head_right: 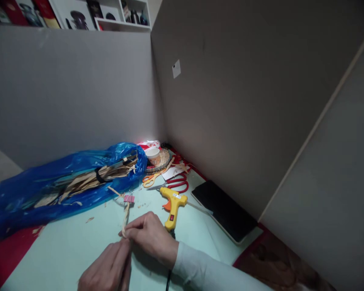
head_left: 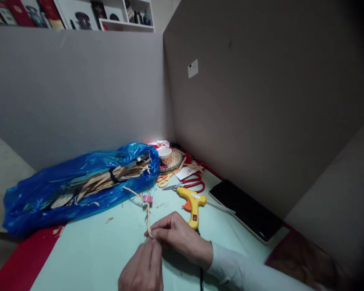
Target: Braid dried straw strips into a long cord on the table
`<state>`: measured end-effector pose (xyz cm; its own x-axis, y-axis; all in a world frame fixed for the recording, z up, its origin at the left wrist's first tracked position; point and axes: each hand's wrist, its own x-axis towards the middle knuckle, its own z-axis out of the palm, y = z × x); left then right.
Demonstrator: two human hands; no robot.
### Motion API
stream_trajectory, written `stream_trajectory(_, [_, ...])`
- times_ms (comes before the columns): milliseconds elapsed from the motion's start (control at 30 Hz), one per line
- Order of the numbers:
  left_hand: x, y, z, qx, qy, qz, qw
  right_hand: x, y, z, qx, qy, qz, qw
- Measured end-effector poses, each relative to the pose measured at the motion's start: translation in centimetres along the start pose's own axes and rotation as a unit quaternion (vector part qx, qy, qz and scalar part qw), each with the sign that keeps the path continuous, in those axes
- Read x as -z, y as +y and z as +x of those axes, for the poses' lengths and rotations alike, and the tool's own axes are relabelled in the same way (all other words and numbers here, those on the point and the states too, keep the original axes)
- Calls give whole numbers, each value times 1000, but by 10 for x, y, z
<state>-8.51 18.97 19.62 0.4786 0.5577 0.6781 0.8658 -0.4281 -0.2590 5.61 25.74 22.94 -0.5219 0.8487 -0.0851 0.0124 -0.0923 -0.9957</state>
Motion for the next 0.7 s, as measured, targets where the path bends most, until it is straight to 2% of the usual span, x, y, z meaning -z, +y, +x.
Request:
stream_trajectory(100, [9,-4,4,11,-28,-48,998,2,-1,0,1,-12,-5,1000])
stream_trajectory(133, [11,-7,6,42,-42,-90,994,2,0,0,7,-15,-15,1000])
stream_trajectory(200, [14,-15,9,154,-71,-182,969,2,2,0,20,-19,-37,999])
stream_trajectory(233, [13,-19,11,231,-88,-226,942,2,3,-1,24,-22,-45,998])
stream_trajectory(267, [12,-23,13,313,-102,-272,904,1,3,-1,29,-23,-51,998])
stream_trajectory(300, [9,-25,15,392,-120,-322,853,0,4,-2,34,-24,-54,998])
stream_trajectory(333, [5,-27,16,453,-137,-397,786,-1,5,-3,43,-26,-56,997])
stream_trajectory(367, [1,-28,18,484,-151,-490,709,-2,5,-3,52,-27,-59,997])
stream_trajectory(400, [-3,-28,18,482,-172,-590,624,-3,6,-3,61,-28,-64,996])
stream_trajectory(433, [-8,-27,19,477,-181,-657,555,-4,7,-3,67,-26,-74,995])
stream_trajectory(467, [-12,-27,19,480,-174,-688,515,-4,9,-2,69,-21,-91,993])
stream_trajectory(533, [-19,-27,20,479,-172,-723,468,-5,14,1,70,-8,-140,988])
stream_trajectory(567, [-21,-27,21,474,-170,-734,455,-5,17,3,69,-2,-162,984])
stream_trajectory(700, [-23,-34,24,425,-173,-767,449,-4,28,7,57,31,-201,977])
